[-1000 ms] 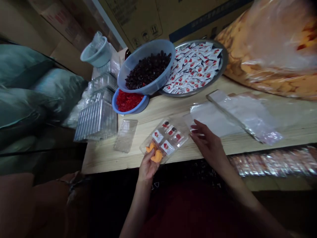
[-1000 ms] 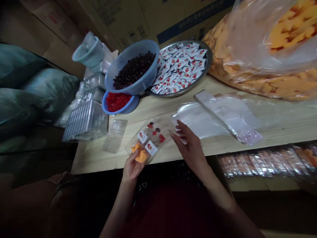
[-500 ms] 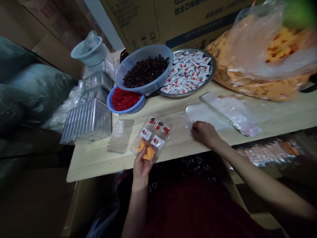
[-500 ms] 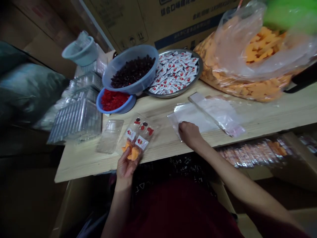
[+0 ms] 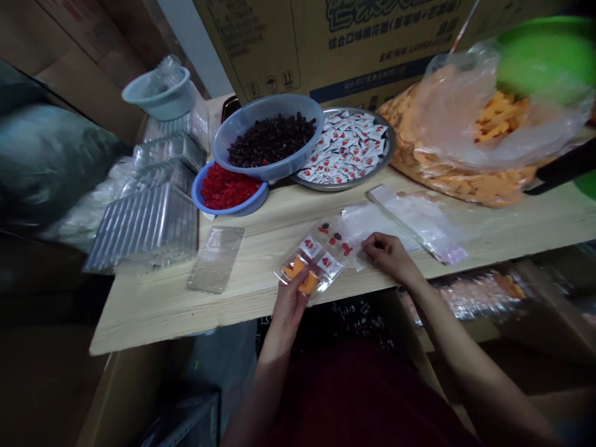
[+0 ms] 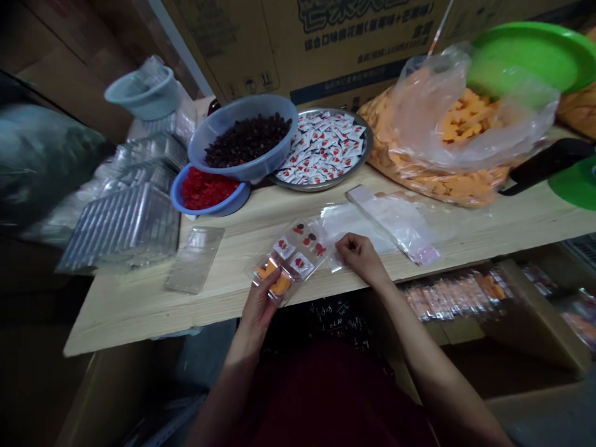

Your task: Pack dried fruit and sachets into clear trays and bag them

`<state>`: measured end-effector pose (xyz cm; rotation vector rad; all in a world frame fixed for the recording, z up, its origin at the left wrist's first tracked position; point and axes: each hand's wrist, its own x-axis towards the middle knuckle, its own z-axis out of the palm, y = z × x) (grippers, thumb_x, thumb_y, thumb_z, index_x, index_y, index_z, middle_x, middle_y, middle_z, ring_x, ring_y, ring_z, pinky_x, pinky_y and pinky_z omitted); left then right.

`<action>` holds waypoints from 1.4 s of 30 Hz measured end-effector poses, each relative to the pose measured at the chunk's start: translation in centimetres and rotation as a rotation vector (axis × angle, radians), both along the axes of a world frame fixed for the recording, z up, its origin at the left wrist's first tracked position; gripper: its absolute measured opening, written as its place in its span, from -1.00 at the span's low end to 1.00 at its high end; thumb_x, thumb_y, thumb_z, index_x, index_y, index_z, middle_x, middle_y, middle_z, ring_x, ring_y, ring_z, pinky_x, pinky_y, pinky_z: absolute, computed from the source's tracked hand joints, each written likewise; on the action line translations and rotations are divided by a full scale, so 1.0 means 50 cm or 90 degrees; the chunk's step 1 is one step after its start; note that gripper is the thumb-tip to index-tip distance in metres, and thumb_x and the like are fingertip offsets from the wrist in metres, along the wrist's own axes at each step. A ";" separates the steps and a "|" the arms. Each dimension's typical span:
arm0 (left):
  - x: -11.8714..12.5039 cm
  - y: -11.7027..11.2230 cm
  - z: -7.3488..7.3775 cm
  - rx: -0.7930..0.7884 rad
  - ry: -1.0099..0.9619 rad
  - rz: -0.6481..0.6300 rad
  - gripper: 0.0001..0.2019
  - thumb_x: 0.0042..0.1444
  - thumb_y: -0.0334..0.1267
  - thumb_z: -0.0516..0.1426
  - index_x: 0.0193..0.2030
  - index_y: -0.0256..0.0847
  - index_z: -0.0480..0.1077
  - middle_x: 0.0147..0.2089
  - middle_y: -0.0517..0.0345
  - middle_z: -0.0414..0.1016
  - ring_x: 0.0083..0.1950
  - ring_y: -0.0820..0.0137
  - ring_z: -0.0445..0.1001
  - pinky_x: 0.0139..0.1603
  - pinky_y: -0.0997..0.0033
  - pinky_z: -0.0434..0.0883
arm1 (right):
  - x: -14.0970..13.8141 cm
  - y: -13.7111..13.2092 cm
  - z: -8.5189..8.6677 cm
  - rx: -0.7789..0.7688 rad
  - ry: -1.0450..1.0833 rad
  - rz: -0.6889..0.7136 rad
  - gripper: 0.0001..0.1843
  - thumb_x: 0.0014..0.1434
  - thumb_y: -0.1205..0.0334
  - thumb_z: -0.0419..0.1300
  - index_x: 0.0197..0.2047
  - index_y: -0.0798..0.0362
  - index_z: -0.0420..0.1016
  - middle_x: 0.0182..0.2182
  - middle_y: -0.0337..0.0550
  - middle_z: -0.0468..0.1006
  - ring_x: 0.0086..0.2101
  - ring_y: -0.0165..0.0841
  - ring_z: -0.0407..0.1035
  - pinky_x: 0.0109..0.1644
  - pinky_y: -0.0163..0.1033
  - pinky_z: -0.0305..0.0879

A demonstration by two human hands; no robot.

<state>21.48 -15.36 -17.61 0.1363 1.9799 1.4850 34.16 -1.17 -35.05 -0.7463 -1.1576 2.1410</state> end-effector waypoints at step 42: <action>0.067 0.001 -0.039 0.010 -0.097 -0.031 -0.57 -0.05 -0.24 0.42 -0.04 -0.27 0.48 -0.01 -0.04 0.58 -0.05 0.23 0.59 0.08 0.19 0.50 | 0.050 -0.087 0.063 0.480 -0.276 -0.122 -0.89 0.37 0.26 0.06 -0.17 0.05 0.38 -0.26 -0.07 0.42 -0.23 -0.22 0.32 -0.16 -0.18 0.21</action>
